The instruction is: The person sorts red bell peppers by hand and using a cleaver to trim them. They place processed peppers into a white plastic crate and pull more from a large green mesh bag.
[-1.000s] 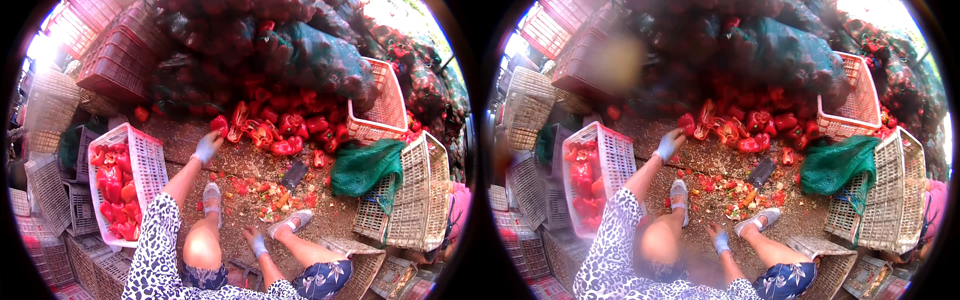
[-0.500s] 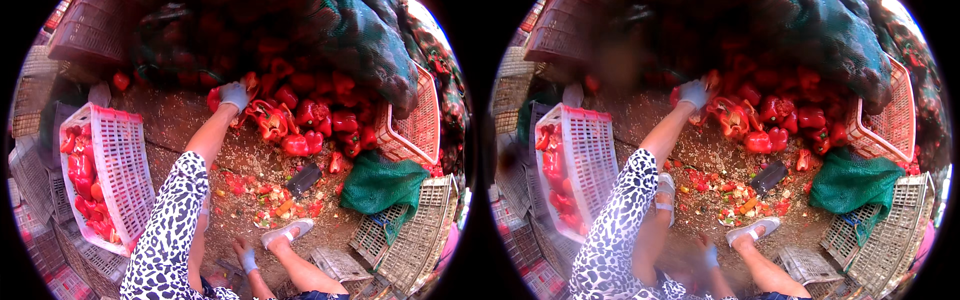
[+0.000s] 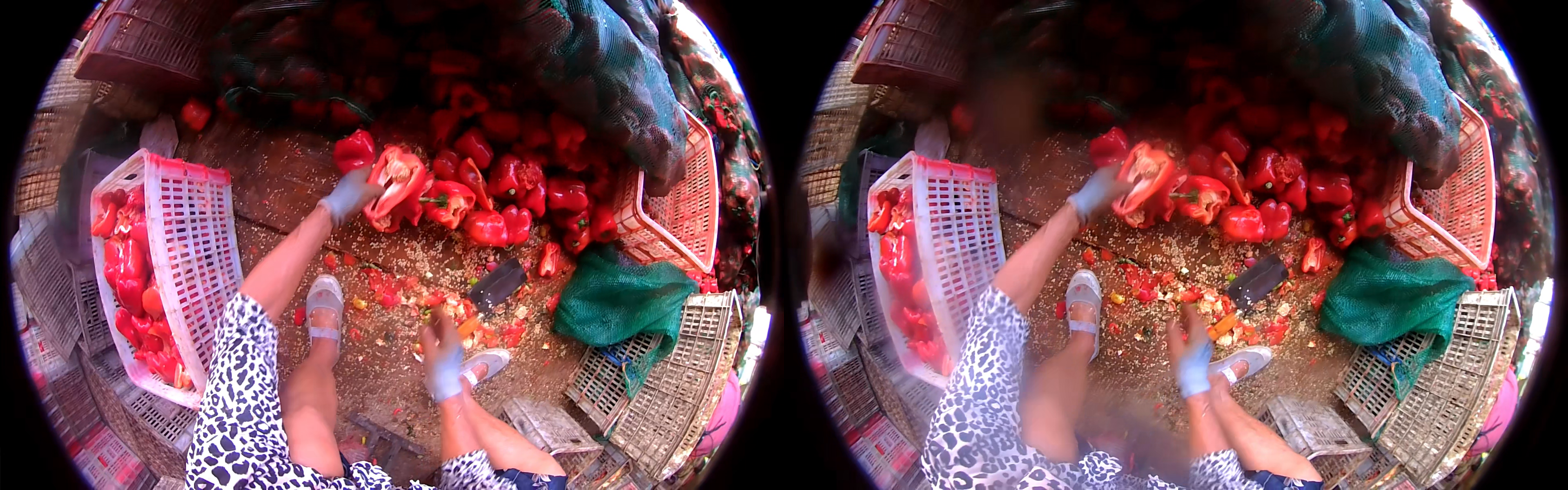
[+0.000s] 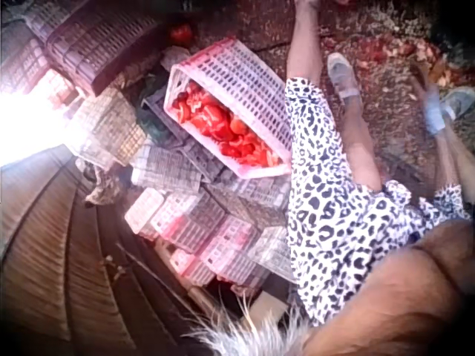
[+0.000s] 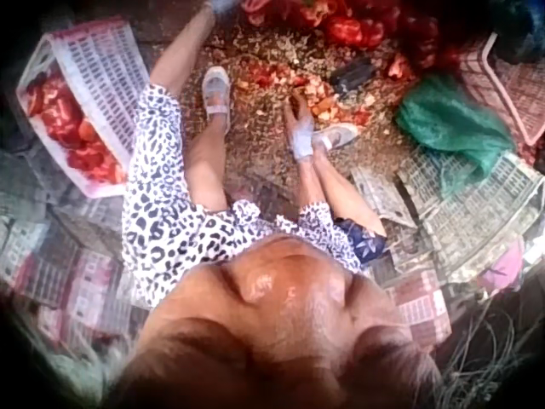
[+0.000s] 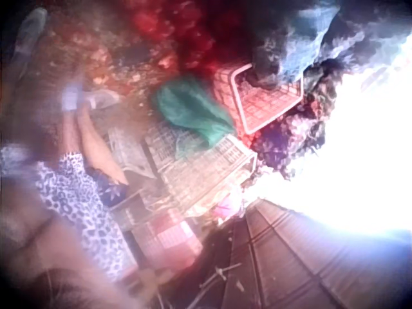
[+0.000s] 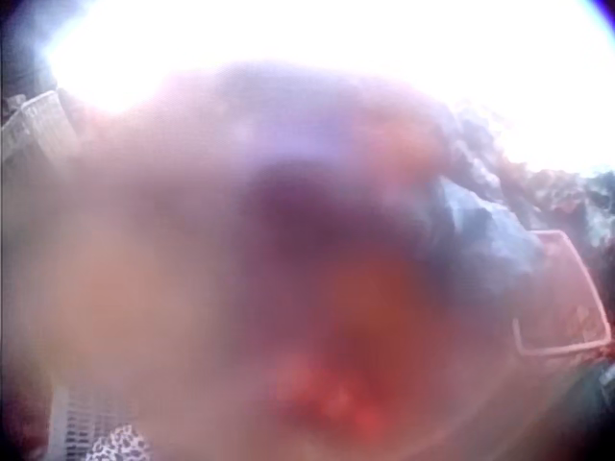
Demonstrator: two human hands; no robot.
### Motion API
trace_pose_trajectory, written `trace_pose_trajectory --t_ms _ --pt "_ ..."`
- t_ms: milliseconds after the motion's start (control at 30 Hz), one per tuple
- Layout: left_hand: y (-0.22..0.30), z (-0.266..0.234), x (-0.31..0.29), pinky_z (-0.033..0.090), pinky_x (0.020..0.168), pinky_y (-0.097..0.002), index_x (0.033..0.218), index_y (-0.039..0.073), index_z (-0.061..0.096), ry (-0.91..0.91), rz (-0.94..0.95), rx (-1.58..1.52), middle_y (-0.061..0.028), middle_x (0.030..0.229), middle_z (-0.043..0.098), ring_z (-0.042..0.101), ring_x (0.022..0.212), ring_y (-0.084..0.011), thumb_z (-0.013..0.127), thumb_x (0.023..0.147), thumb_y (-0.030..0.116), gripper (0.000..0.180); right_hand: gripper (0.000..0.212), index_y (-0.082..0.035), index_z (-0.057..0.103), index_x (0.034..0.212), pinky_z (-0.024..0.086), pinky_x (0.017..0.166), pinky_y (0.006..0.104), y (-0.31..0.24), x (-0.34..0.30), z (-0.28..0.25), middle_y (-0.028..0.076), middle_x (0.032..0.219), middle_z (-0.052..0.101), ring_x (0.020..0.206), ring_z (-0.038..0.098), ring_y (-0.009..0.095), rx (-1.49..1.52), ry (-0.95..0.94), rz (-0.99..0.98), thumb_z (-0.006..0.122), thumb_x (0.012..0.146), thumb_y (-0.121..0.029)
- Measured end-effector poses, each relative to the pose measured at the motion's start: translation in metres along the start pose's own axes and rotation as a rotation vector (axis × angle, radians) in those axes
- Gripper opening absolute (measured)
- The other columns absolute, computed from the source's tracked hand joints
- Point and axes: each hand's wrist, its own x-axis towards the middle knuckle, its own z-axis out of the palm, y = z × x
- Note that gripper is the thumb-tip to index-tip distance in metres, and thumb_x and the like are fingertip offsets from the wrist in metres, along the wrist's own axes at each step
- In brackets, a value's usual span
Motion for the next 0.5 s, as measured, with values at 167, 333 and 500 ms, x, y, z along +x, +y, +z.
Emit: trace_pose_trajectory --t_ms 167,333,500 --pt "-0.031 0.044 -0.102 0.049 0.088 -0.0267 0.132 -0.004 0.05 -0.071 -0.121 -0.564 -0.0093 0.119 0.063 0.06 0.102 -0.0131 0.059 0.08 0.01 0.055 0.076 0.0 0.037 0.143 0.04 0.105 0.0434 -0.086 0.06 -0.014 0.022 0.139 0.046 0.126 0.047 0.039 -0.22 0.176 -0.552 0.074 0.079 -0.019" --pt "-0.022 0.078 -0.158 0.044 0.097 -0.0284 0.143 -0.001 0.039 -0.106 -0.011 -0.356 -0.0104 0.125 0.058 0.055 0.112 -0.0156 0.06 0.081 0.011 0.067 0.079 -0.007 0.04 0.142 0.044 0.1 0.0459 -0.091 0.083 0.013 0.025 0.135 0.047 0.121 0.05 0.043 -0.528 -0.082 -0.38 0.073 0.071 -0.018" --pt "-0.009 0.068 -0.166 0.044 0.096 -0.0267 0.147 0.001 0.034 -0.317 -0.218 -0.977 -0.0096 0.131 0.056 0.053 0.117 -0.0127 0.064 0.081 0.01 0.073 0.086 -0.005 0.032 0.147 0.043 0.099 0.0441 -0.066 0.077 0.022 0.023 0.126 0.051 0.115 0.052 0.042 -0.38 -0.047 -0.479 0.072 0.072 -0.017"
